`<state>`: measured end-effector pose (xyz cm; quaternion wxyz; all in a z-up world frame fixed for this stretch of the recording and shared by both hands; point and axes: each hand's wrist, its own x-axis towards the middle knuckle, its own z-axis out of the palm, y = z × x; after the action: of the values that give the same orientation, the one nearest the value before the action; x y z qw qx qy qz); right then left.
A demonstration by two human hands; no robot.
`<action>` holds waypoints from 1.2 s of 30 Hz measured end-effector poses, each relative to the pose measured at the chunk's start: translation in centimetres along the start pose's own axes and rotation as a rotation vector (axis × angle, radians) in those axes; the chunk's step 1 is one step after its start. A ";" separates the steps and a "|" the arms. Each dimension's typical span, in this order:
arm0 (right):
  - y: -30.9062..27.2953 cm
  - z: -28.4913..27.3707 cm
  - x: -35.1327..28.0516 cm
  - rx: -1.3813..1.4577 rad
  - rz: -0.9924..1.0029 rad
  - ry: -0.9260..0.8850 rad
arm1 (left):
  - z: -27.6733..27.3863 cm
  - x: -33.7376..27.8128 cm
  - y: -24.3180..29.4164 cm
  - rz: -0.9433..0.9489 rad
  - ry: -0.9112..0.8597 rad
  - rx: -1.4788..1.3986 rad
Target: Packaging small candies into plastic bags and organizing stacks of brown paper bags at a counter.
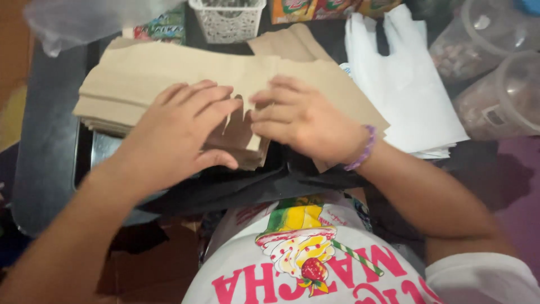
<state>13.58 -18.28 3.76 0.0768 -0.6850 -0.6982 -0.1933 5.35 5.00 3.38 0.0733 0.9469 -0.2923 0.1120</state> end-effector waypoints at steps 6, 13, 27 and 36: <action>-0.2 0.5 -0.2 -0.001 -0.050 0.046 | -1.3 3.3 -5.0 -0.192 -0.232 -0.281; -0.4 0.8 0.0 0.215 -0.044 0.148 | 0.9 3.7 -6.1 -0.152 -0.261 -0.236; -2.4 -5.0 -10.0 -0.108 0.711 0.752 | 2.7 -0.1 -12.7 -0.307 0.002 -0.301; -2.7 -2.7 -12.8 0.420 1.512 0.706 | 1.9 0.6 -10.9 -0.372 -0.081 -0.229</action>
<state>11.14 -31.15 1.01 0.5228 -0.8374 -0.0109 -0.1589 12.34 13.21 0.90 0.1878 0.9738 -0.1260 0.0245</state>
